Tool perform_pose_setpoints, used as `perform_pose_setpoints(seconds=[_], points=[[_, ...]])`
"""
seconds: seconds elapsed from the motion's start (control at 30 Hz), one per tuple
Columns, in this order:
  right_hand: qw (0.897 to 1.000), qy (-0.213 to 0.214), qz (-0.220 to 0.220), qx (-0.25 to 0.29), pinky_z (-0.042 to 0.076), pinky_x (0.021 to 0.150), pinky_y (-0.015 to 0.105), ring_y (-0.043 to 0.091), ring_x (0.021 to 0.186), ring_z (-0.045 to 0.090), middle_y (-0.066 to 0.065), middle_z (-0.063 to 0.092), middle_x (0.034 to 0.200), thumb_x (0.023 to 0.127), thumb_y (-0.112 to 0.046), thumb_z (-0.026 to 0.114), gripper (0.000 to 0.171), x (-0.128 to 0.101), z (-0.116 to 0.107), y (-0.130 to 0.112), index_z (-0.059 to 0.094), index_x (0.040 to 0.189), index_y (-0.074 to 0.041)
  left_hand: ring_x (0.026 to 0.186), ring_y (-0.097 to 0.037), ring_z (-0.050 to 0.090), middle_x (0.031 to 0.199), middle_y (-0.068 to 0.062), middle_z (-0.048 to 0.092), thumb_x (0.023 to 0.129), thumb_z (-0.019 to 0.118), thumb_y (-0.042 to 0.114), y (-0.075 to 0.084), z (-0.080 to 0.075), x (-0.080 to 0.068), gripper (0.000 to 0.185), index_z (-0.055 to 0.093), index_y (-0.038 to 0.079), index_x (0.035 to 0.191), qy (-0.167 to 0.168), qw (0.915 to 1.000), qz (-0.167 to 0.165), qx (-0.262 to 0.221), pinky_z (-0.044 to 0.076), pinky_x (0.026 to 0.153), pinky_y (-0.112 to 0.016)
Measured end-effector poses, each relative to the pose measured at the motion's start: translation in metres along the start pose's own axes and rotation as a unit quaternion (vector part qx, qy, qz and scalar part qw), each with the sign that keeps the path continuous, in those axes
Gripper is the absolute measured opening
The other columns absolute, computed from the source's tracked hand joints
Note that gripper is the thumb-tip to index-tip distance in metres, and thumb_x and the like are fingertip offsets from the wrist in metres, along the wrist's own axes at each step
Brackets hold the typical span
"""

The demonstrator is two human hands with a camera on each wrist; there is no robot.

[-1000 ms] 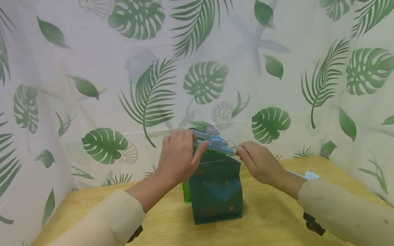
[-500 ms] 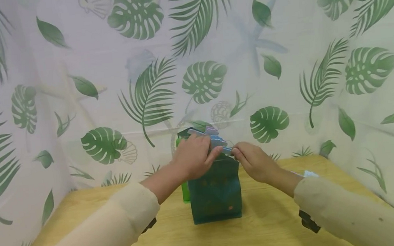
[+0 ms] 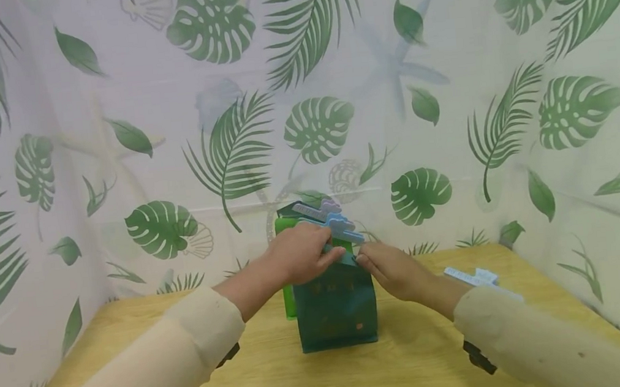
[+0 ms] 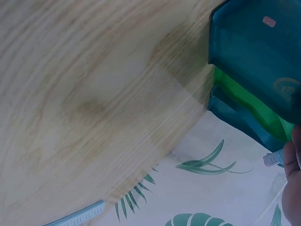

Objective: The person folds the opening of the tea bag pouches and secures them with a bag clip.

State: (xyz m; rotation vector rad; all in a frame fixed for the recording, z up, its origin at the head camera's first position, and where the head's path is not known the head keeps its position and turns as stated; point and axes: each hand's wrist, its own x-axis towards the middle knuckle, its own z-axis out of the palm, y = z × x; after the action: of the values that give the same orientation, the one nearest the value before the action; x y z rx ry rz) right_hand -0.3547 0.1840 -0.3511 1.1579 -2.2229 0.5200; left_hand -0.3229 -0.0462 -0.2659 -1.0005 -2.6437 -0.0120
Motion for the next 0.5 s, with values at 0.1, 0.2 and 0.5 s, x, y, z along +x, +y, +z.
perform_pose_setpoints(seconds=[0.1,0.2,0.5], points=[[0.998,0.031,-0.031,-0.051,0.037,0.062,0.025,0.008,0.067,0.038,-0.006,0.041,0.073,0.107,-0.038,0.034,0.037,0.001,0.007,0.002,0.051,0.086,-0.012,0.067,-0.013,0.055,0.074,0.003,0.055,0.1,0.058,0.044,-0.002,0.0,0.001,0.033,0.059,0.014,0.086,0.005,0.9998,0.011,0.014,0.043,0.058,-0.029],[0.993,0.062,-0.046,-0.084,0.038,0.059,0.026,0.01,0.064,0.039,-0.004,0.043,0.071,0.103,-0.045,0.033,0.043,0.003,0.012,0.003,0.051,0.085,-0.011,0.063,-0.013,0.052,0.069,0.003,0.054,0.097,0.064,0.039,-0.004,0.002,0.001,0.031,0.058,0.015,0.077,0.03,0.9988,0.024,0.028,0.041,0.056,-0.03],[0.993,0.012,0.079,-0.092,0.044,0.067,0.035,0.013,0.069,0.046,-0.004,0.048,0.072,0.106,-0.018,0.048,0.022,-0.011,-0.029,0.031,0.055,0.087,-0.012,0.071,-0.016,0.046,0.074,0.001,0.063,0.094,0.07,0.032,-0.014,0.006,-0.006,0.025,0.066,0.013,0.077,0.088,0.9933,0.068,0.03,0.044,0.065,-0.03]])
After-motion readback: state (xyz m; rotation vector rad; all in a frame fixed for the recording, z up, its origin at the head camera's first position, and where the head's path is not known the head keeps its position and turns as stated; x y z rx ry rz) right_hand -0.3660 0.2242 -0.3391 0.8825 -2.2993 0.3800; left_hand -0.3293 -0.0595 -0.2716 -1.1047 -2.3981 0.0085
